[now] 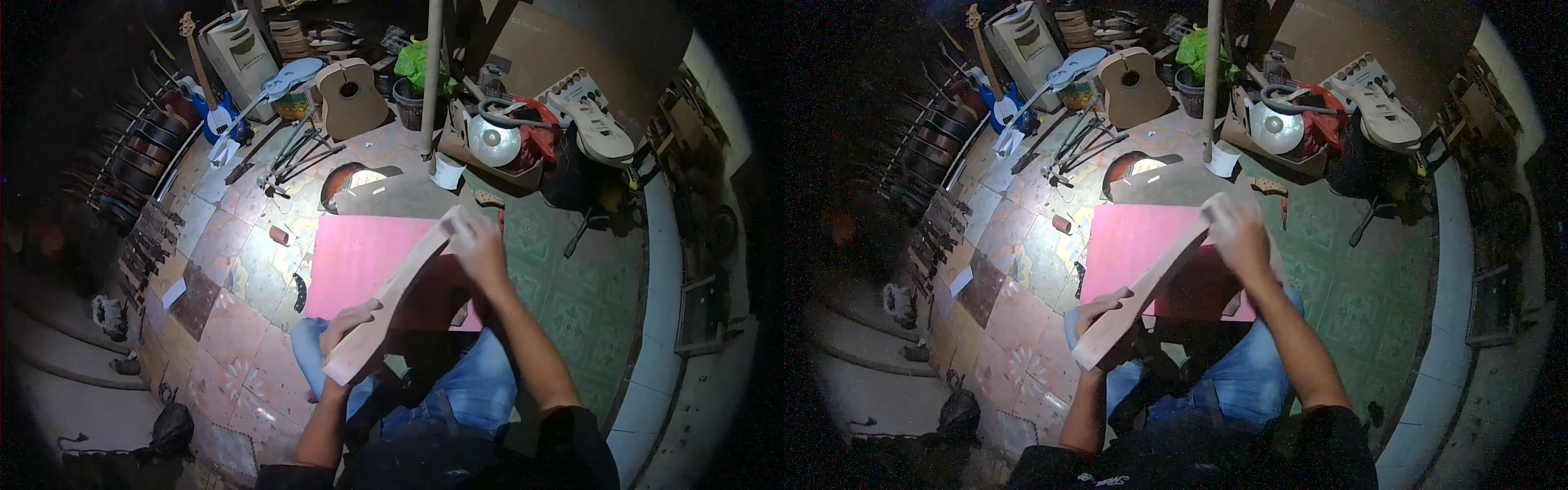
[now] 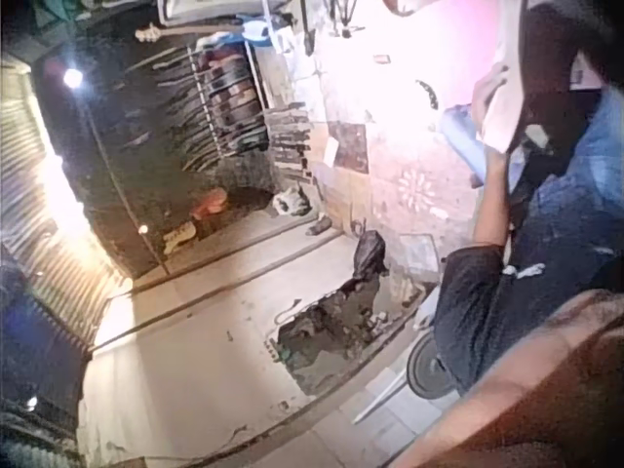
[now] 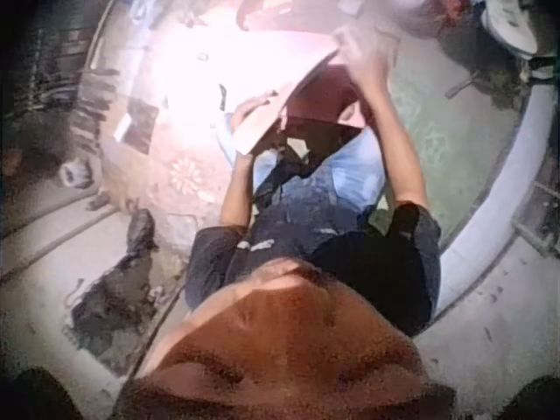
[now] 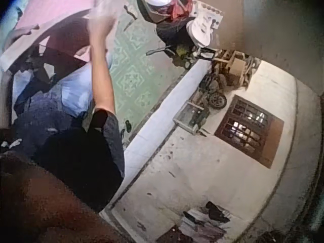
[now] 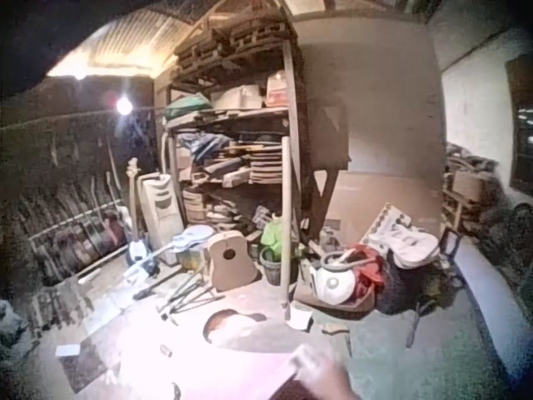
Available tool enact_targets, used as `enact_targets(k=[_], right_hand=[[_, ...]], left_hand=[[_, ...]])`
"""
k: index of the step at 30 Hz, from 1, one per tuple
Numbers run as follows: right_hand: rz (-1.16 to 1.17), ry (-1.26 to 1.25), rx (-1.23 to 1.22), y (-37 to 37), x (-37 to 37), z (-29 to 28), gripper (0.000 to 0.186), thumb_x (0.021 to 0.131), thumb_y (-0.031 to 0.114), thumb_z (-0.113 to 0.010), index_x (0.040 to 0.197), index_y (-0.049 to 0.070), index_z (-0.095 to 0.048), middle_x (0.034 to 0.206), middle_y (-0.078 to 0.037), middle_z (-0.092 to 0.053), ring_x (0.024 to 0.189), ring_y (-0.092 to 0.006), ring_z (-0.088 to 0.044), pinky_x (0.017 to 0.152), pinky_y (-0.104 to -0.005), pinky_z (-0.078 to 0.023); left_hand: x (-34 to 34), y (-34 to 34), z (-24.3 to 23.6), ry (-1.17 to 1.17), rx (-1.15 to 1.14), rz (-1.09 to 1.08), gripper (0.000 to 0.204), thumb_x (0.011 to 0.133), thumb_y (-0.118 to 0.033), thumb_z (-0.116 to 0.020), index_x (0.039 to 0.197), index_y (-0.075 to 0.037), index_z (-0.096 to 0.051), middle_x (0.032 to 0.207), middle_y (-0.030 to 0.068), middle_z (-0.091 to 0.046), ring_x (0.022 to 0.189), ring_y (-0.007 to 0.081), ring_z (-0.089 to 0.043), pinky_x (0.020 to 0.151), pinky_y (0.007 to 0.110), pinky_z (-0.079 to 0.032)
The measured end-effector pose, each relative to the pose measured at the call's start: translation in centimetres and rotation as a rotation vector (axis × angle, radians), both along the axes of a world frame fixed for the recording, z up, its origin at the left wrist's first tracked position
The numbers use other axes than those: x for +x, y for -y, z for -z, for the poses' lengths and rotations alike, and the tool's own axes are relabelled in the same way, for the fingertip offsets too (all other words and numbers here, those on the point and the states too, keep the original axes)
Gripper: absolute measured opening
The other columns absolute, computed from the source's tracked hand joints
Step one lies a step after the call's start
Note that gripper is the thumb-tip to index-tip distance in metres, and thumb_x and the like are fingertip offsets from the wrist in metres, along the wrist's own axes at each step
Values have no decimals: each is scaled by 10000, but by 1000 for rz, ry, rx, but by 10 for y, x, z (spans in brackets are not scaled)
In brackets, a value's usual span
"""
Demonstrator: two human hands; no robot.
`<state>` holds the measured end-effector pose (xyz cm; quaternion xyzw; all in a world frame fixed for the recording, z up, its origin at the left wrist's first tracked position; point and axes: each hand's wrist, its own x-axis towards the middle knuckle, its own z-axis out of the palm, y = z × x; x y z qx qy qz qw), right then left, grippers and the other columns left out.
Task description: The person sands the surfaces and edges of a wooden electric guitar body using a sanding block, turning the body over and around to reach different sides.
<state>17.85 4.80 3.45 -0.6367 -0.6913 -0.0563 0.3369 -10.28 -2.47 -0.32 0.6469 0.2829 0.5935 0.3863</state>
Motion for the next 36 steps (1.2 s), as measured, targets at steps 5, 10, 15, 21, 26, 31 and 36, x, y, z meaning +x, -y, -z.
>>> enact_targets(k=[5,10,15,21,26,31,36], right_hand=[[-223,-59,109,47,-64,-4,371,748,147,-680,1115,168,-731,1111,-119,-680,953,-308,-658,828,-443,-531],[111,-339,-76,-6,22,20,448,723,153,-705,1171,139,-720,1133,-130,-669,1037,-338,-618,897,-466,-504],[-235,-156,4,54,-63,6,450,744,160,-700,1193,127,-704,1135,-147,-649,1026,-331,-615,900,-447,-490],[71,189,59,5,-2,11,382,769,139,-640,1150,146,-663,1059,-147,-670,925,-352,-631,803,-491,-497],[-176,51,87,34,-41,8,329,783,148,-641,1108,154,-690,991,-124,-657,936,-336,-620,782,-490,-501],[59,219,-61,-10,1,20,275,797,147,-638,1068,152,-684,969,-149,-656,909,-353,-627,783,-500,-496],[-243,39,72,15,-31,16,376,752,151,-669,1124,187,-706,971,-99,-665,967,-295,-647,799,-450,-500]], left_hand=[[-5,-5,3,3,35,-18,372,804,-117,-798,1124,-34,-626,1183,221,-690,1084,300,-689,908,376,-556],[4,-1,-10,-31,4,22,407,773,-105,-818,1123,-30,-625,1178,227,-690,1098,314,-684,945,393,-538],[0,-2,-4,-16,38,-18,412,769,-95,-813,1129,-36,-622,1170,229,-692,1087,317,-687,936,391,-540],[7,0,-8,-58,53,1,399,772,-96,-810,1114,-36,-614,1154,232,-698,1081,326,-688,929,397,-540],[-4,-1,-4,-51,78,-42,399,779,-106,-805,1118,-33,-606,1157,234,-697,1078,325,-688,926,400,-541],[5,-4,-4,-50,66,-17,411,785,-111,-807,1129,-30,-597,1163,231,-692,1080,321,-687,934,406,-540],[-2,-3,-6,-69,47,-83,422,778,-109,-811,1131,-36,-591,1169,233,-689,1083,324,-684,949,419,-537]])
